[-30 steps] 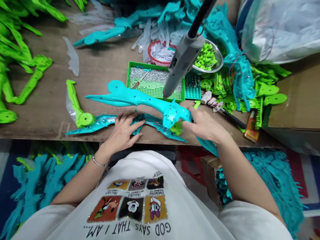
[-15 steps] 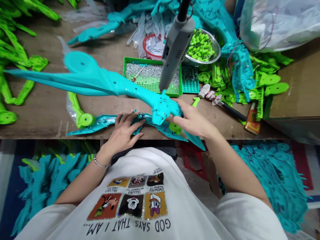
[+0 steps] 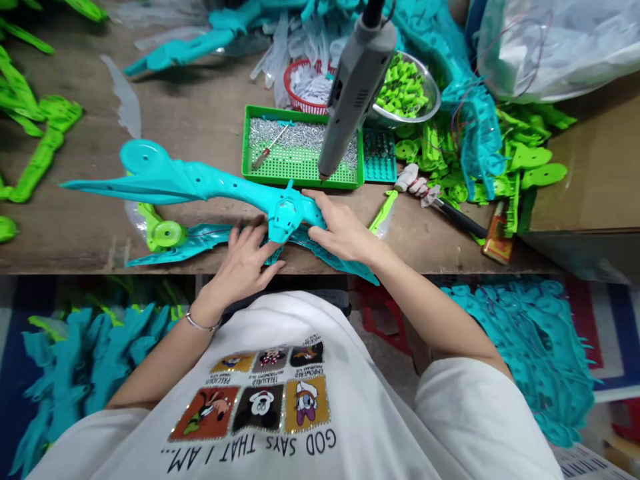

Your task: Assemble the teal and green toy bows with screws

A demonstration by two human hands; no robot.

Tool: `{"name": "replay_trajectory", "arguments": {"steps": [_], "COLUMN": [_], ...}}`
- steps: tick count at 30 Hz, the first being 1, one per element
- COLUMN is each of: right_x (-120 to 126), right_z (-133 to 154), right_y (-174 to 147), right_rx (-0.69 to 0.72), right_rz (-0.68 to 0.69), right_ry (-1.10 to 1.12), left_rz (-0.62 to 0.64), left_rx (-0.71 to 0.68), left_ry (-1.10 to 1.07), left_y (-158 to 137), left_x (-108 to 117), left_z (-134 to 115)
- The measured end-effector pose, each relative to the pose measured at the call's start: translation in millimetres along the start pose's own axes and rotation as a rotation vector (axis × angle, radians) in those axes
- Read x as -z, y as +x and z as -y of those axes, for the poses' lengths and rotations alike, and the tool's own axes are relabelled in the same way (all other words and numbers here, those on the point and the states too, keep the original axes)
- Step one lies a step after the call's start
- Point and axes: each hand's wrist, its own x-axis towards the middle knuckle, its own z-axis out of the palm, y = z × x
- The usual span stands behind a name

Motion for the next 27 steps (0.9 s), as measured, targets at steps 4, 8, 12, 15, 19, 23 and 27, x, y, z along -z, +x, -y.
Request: {"name": "replay_trajectory", "arguments": {"steps": [4,8,12,15,19,23,27], "right_x": [-6.7,-12.2,-15.9,-17.2,-18.5,-21.2,-17.4], "right_z": [4.6,9.7,6.5,-0.6,-3.1,2.2,2.2], "right_y": [2.1,4.5,5.4,6.8,10.6,13.8,18.3], "right_rx": [0.045,0.058,0.070,0.114,0.192,0.256,0.235], "right_rz": [0.003,0.030,0.052,0.018,0.048,0.120,0.062], "right_ry": [0.002,-0.027,-0.057,-0.063,-0.033,-0.034,-0.048], "left_rz": [-0.003,-0.004,0.013,-0.002,0.019,0.066,-0.011], "left_rx": [0.010,0.020,0.054,0.036,0.072,0.099,0.050], "left_ry": [-0.025,0.021,0.077,0.065,0.059,0.029,0.028], "left_y": [-0.1,-0.6,-0.8,-1.4,-3.7,-6.4,-7.6], "left_x": [0.2,-4.0,-7.9,-9.7,-14.6,-18.1,-14.6], "left_z": [-1.4,-3.7,-9.4,-13.4,-13.9,-11.8,-10.0]}}
